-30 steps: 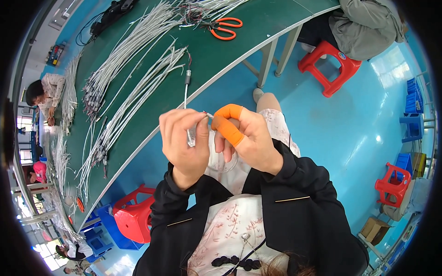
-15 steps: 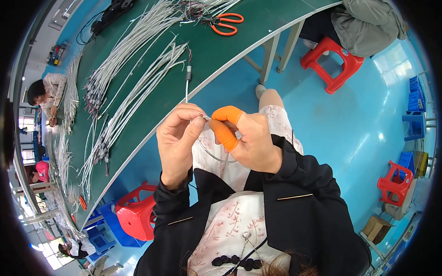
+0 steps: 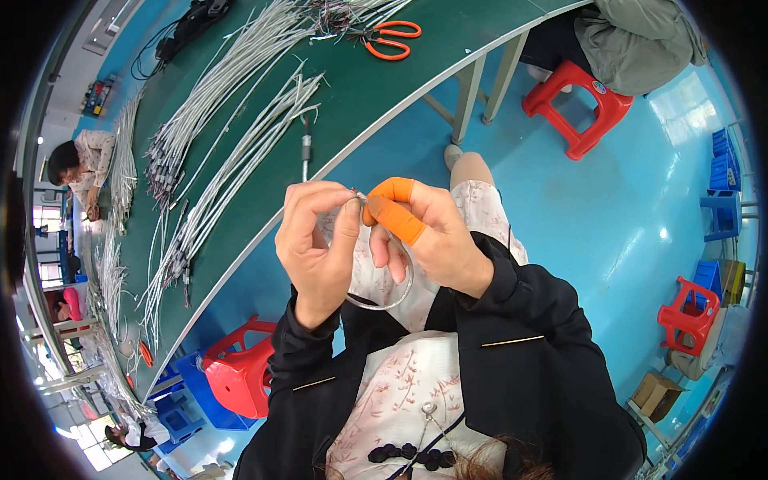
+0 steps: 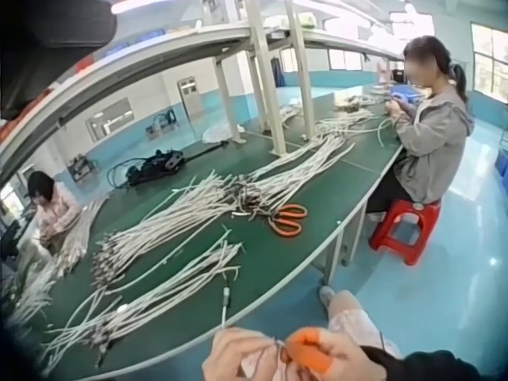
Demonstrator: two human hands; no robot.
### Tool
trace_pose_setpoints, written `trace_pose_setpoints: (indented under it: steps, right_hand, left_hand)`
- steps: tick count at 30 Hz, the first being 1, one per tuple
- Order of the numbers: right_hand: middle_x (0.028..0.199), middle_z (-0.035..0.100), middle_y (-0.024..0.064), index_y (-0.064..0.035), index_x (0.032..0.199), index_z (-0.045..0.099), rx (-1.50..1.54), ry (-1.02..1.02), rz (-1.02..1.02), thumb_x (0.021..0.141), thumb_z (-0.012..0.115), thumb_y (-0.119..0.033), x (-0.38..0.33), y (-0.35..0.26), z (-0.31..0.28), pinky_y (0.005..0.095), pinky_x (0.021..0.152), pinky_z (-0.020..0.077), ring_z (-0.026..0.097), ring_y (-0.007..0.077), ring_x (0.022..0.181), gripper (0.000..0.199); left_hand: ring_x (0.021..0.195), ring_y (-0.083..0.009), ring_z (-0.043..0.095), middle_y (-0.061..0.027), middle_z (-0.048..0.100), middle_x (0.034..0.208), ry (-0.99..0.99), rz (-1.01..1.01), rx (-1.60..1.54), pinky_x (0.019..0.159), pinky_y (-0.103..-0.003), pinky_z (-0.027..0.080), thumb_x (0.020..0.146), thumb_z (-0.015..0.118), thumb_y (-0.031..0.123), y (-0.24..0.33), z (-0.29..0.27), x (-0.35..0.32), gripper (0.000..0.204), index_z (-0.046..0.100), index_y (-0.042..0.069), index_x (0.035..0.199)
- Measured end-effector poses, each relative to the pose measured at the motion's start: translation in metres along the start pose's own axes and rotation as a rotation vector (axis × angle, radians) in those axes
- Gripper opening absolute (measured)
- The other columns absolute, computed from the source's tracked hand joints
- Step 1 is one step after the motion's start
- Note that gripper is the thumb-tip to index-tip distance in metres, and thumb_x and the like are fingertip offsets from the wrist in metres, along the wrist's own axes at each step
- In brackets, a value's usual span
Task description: The person peels back the outer casing of a cable by hand and uses shears to trim the internal wires. After repeating these steps on several cables, the person gathers the finished wires from the table and sets them aside.
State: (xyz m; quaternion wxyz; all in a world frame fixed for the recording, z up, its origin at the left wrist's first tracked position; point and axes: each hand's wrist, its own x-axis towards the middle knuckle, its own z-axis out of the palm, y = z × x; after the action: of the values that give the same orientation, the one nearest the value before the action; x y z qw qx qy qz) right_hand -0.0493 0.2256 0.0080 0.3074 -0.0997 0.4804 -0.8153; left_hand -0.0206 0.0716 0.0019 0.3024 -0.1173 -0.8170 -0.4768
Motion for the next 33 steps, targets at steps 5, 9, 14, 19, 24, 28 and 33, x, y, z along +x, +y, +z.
trace_pose_setpoints:
  steps: [5, 9, 14, 19, 24, 28, 33]
  right_hand:
    - [0.063, 0.060, 0.0089, 0.0034, 0.096, 0.054, -0.268, 0.037, -0.187, 0.094, 0.048, -0.008, -0.002, 0.005, -0.001, 0.0199, 0.040, 0.0393, 0.051, 0.0101, 0.042, 0.013]
    - [0.063, 0.061, 0.0068, 0.0032, 0.095, 0.055, -0.418, 0.048, -0.301, 0.090, 0.053, -0.002, -0.001, 0.006, 0.000, 0.0193, 0.041, 0.0387, 0.052, 0.0089, 0.044, 0.008]
    - [0.063, 0.062, 0.0054, 0.0037, 0.093, 0.057, -0.697, 0.064, -0.509, 0.088, 0.056, 0.000, 0.002, 0.011, -0.003, 0.0195, 0.042, 0.0392, 0.054, 0.0081, 0.046, 0.007]
    - [0.062, 0.061, 0.0048, 0.0033, 0.092, 0.058, -0.853, 0.089, -0.633, 0.087, 0.057, 0.001, 0.003, 0.015, -0.005, 0.0204, 0.043, 0.0397, 0.054, 0.0082, 0.046, 0.006]
    - [0.063, 0.061, 0.0061, 0.0033, 0.094, 0.057, -0.732, 0.067, -0.537, 0.087, 0.056, 0.001, 0.003, 0.013, 0.000, 0.0210, 0.043, 0.0403, 0.054, 0.0089, 0.046, 0.007]
    - [0.063, 0.060, 0.0072, 0.0041, 0.096, 0.056, -0.714, 0.112, -0.513, 0.088, 0.054, 0.001, 0.002, 0.017, -0.001, 0.0216, 0.044, 0.0409, 0.055, 0.0096, 0.047, 0.008]
    - [0.064, 0.061, 0.0085, 0.0060, 0.098, 0.053, -0.640, 0.142, -0.383, 0.091, 0.051, 0.000, 0.000, 0.020, 0.004, 0.0221, 0.044, 0.0417, 0.057, 0.0109, 0.049, 0.010]
  left_hand:
    - [0.085, -0.0192, 0.057, -0.0080, 0.064, 0.087, -0.071, -0.244, -0.300, 0.076, -0.030, 0.044, 0.077, 0.067, -0.003, -0.004, -0.010, 0.003, 0.012, 0.065, 0.001, 0.089]
    - [0.089, -0.0174, 0.056, -0.0070, 0.065, 0.089, -0.154, -0.354, -0.484, 0.080, -0.029, 0.043, 0.077, 0.068, -0.002, -0.007, -0.018, 0.006, 0.013, 0.066, 0.000, 0.090]
    - [0.090, -0.0165, 0.055, -0.0067, 0.064, 0.089, -0.224, -0.449, -0.626, 0.083, -0.029, 0.043, 0.078, 0.069, -0.003, -0.012, -0.022, 0.006, 0.012, 0.067, 0.000, 0.089]
    - [0.089, -0.0162, 0.056, -0.0070, 0.064, 0.088, -0.252, -0.539, -0.730, 0.082, -0.029, 0.044, 0.078, 0.068, -0.004, -0.014, -0.024, 0.004, 0.011, 0.067, 0.000, 0.089]
    - [0.086, -0.0161, 0.056, -0.0059, 0.063, 0.087, -0.243, -0.570, -0.801, 0.080, -0.029, 0.045, 0.079, 0.067, -0.005, -0.015, -0.023, 0.004, 0.011, 0.067, 0.000, 0.089]
    - [0.084, -0.0180, 0.057, -0.0065, 0.062, 0.085, -0.164, -0.608, -0.712, 0.077, -0.029, 0.045, 0.078, 0.068, -0.003, -0.011, -0.018, 0.003, 0.009, 0.066, 0.000, 0.087]
    - [0.081, -0.0209, 0.055, -0.0076, 0.060, 0.082, -0.095, -0.188, -0.076, 0.074, -0.031, 0.044, 0.074, 0.065, -0.006, -0.002, -0.009, 0.001, 0.013, 0.063, 0.001, 0.084]
